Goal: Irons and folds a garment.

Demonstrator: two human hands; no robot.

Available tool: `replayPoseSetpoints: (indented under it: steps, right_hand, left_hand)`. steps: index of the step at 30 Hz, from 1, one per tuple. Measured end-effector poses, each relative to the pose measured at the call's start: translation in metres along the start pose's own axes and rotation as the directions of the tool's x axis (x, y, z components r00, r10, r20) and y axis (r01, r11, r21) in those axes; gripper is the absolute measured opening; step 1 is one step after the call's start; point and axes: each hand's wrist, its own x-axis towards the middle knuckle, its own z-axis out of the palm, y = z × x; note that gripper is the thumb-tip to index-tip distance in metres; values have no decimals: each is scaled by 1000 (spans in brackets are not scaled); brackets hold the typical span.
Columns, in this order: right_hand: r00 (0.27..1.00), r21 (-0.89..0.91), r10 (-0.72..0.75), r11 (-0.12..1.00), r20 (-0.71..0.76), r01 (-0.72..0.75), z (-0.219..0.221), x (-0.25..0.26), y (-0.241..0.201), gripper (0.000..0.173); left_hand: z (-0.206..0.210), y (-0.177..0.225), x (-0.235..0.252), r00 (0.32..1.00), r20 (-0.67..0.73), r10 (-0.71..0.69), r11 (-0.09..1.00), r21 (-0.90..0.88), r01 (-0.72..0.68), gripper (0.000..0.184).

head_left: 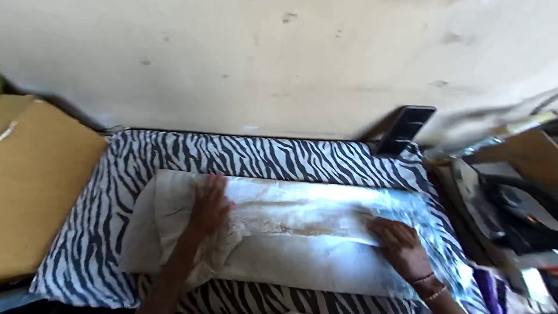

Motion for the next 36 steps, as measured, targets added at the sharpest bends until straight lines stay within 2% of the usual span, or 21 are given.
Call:
replayPoseSetpoints:
  steps: [2, 5, 7, 8, 10, 11, 12, 14, 16, 18, 19, 21, 23, 24, 25, 27, 29, 31, 33, 35, 36]
  right_hand:
    - [991, -33, 88, 995, -100, -92, -27, -5, 11, 23]
    - [977, -41, 159, 985, -140, -166, -58, -11, 17, 26]
    - [977, -46, 210, 976, -44, -212, -63, -17, 20, 24]
    - [961, -43, 268, 963, 65, -265, -65, -19, 20, 25]
    - [847, -66, 443, 894, 294, -444, -73, -14, 16, 34]
    - [805, -77, 498, 861, 322, -502, -78, -6, 11, 33]
    - [810, -59, 516, 851, 278, -521, -80, 4, 2, 30]
    - [863, 63, 476, 868, 168, -492, -71, 33, -30, 29]
    - [938, 238, 309, 910, 154, -339, -37, 57, -68, 29]
    - [978, 244, 67, 963, 196, -115, 16, 62, -81, 35]
    - [969, 175, 68, 978, 236, -112, 37, 60, -73, 48]
    - [941, -25, 272, 962, 199, -273, 54, 50, -41, 71]
    - [880, -85, 446, 895, 162, -438, 42, 43, -6, 76]
    - [878, -52, 459, 888, 136, -456, 33, 34, 5, 78]
    - [908, 3, 409, 912, 86, -411, 26, 23, 11, 82]
    - [978, 102, 201, 973, 50, -206, 11, 1, 12, 86]
    - [999, 107, 32, 994, 39, -36, 6, -21, 9, 68]
    - [999, 94, 36, 995, 34, -39, 2, -36, 12, 40]
    - [977, 111, 150, 979, 154, -168, -19, -34, 15, 18]
    - [904, 178, 229, 934, 362, -308, -47, -16, 15, 15]
    - [903, 225, 218, 922, 370, -315, -53, -4, 14, 17]
  left_hand:
    - [9, 33, -6, 977, 60, 204, 978, -54, -201, 64]
    - [12, 25, -17, 938, 47, 345, 930, -153, -334, 53]
    - [1, 21, -18, 926, 91, 368, 903, -274, -332, 40]
    - [-9, 23, -17, 930, 124, 347, 900, -323, -293, 36]
    - [-28, 38, -7, 948, 154, 280, 924, -312, -222, 41]
    - [-34, 51, 3, 954, 132, 268, 937, -265, -226, 42]
    - [-35, 65, 15, 957, 94, 273, 943, -221, -248, 38]
    - [-18, 91, 39, 959, 58, 277, 949, -171, -264, 30]
    - [16, 111, 55, 950, 120, 289, 954, -116, -275, 54]
    - [48, 116, 58, 948, 30, 318, 948, 7, -319, 70]
    - [53, 114, 59, 946, -14, 325, 945, 40, -324, 71]
    - [54, 114, 56, 944, -47, 328, 943, 73, -324, 67]
    - [54, 124, 54, 931, -56, 360, 932, 69, -356, 59]
    - [55, 133, 54, 918, -40, 395, 918, 55, -393, 57]
    - [57, 147, 55, 898, -18, 439, 898, 23, -439, 56]
    - [66, 179, 59, 846, 29, 532, 844, -102, -527, 57]
    - [73, 210, 61, 775, 75, 628, 769, -210, -603, 57]
    - [73, 228, 62, 730, 115, 674, 720, -324, -613, 52]
    - [69, 227, 59, 808, 10, 589, 749, -382, -541, 40]
    - [62, 213, 51, 887, -102, 450, 848, -262, -460, 33]
    - [60, 204, 45, 901, -129, 415, 880, -195, -434, 32]
